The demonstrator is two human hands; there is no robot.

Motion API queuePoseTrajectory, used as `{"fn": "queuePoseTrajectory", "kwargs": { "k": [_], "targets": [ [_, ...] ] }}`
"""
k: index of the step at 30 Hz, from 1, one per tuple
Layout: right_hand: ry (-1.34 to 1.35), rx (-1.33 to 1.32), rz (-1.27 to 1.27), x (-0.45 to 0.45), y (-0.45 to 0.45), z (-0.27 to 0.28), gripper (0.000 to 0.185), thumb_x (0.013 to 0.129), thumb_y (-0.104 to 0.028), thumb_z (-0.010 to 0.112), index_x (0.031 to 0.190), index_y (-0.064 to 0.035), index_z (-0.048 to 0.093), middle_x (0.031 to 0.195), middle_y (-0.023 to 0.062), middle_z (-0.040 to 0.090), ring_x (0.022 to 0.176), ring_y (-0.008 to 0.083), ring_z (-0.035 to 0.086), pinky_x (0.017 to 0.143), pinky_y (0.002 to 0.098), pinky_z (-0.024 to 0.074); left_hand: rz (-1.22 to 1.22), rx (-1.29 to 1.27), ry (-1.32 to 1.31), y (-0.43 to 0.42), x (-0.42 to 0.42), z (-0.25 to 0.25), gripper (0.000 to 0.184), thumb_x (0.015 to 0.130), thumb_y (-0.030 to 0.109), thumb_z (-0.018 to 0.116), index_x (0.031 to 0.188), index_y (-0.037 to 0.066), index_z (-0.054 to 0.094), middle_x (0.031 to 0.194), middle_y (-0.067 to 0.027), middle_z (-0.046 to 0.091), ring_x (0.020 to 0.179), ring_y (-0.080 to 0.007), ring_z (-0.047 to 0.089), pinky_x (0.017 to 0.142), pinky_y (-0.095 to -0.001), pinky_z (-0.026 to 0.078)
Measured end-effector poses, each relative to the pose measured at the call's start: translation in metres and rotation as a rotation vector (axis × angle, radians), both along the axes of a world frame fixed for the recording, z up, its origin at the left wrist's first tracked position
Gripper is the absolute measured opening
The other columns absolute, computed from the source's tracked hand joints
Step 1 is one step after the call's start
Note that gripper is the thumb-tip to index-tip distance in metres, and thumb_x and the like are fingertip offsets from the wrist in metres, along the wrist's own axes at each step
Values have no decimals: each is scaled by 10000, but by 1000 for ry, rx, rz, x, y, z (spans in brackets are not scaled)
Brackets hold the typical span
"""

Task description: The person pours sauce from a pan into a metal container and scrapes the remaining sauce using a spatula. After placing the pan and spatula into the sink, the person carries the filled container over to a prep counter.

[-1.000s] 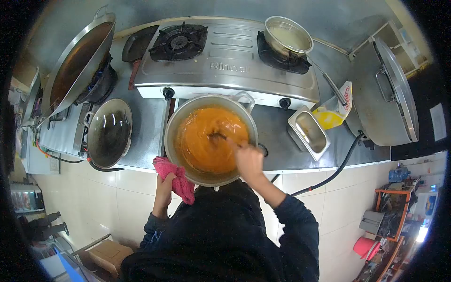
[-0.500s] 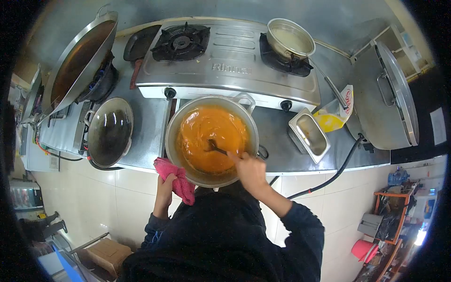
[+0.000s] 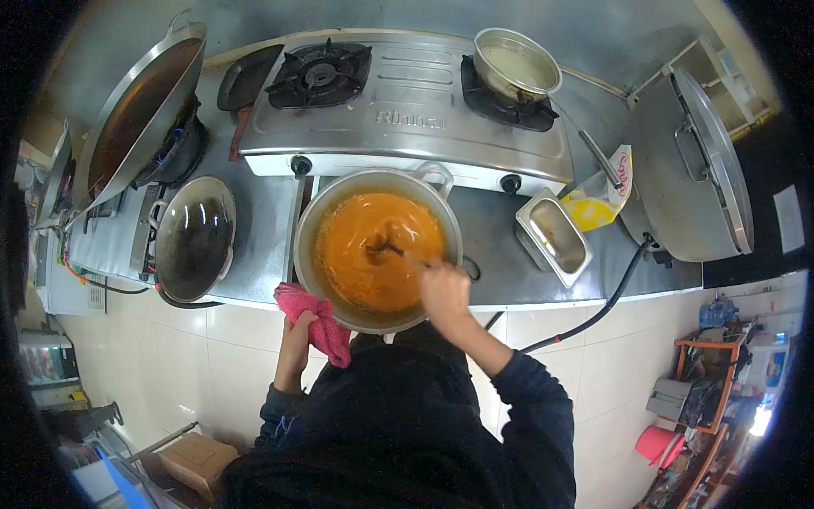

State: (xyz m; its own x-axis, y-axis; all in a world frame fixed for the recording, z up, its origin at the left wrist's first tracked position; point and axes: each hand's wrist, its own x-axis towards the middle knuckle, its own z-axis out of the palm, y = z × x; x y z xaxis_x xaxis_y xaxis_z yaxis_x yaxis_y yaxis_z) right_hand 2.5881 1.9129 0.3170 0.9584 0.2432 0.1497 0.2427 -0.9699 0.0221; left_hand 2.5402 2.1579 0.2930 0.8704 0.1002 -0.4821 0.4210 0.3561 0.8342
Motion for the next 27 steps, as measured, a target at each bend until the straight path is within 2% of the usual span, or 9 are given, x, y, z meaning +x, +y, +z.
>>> {"fn": "queuePoseTrajectory", "kwargs": {
  "k": [1,2,5,6,10,13,19,22,27],
  "targets": [
    [-12,-23,22,3,3,-2,297,703,-126,563,976,-227,623,621,36,511,500,187,547,425,300,426,-23,-15,-5,1,2,1,280,752,83,491,1018,-1,489,923,-78,560,866,-166,539,759,-285,437],
    [-54,95,59,-2,5,0,295,708,-122,553,976,-224,623,616,39,516,502,188,550,432,306,427,-14,-4,-3,0,2,3,280,752,84,493,1019,0,489,928,-77,559,868,-166,538,761,-285,436],
    [111,38,28,-12,-11,21,290,708,-122,545,969,-222,625,620,43,519,500,181,552,431,298,425,-6,10,3,-1,2,4,279,754,85,493,1021,3,490,941,-76,557,872,-167,536,764,-283,435],
    [32,31,12,-6,-14,18,299,700,-124,549,971,-228,624,615,42,518,494,172,550,426,289,421,-15,3,3,0,2,2,279,753,83,492,1020,3,491,944,-77,557,872,-169,537,765,-283,434],
    [28,-40,27,3,7,6,394,681,-97,530,1058,-203,569,636,39,527,512,174,546,467,305,438,-109,-45,25,6,2,-2,340,767,75,472,1099,14,436,1003,-88,523,939,-192,515,825,-319,415],
    [23,113,127,-6,-4,18,376,668,-83,529,1024,-189,587,670,27,531,581,162,546,542,293,425,-48,-45,59,3,-1,-4,342,762,58,464,1099,11,429,1012,-94,518,940,-198,515,828,-325,416],
    [-119,121,131,-10,-24,33,315,652,-59,523,932,-163,623,709,-12,543,674,120,515,680,275,341,38,-51,19,-6,-9,-6,363,751,29,443,1111,7,405,1026,-102,508,948,-211,512,839,-334,416],
    [-260,148,146,-13,-35,31,307,646,-63,531,919,-163,627,727,-22,557,654,117,506,695,303,334,62,-86,63,-8,-11,-3,368,749,32,444,1114,9,399,1026,-103,506,954,-211,511,839,-334,417],
    [-255,163,57,-23,-41,21,262,653,-55,561,880,-165,632,745,-30,566,644,117,499,699,316,321,37,-81,43,-6,-8,-3,322,754,56,467,1069,-6,447,1000,-104,534,917,-203,531,795,-327,443]
  ]
}}
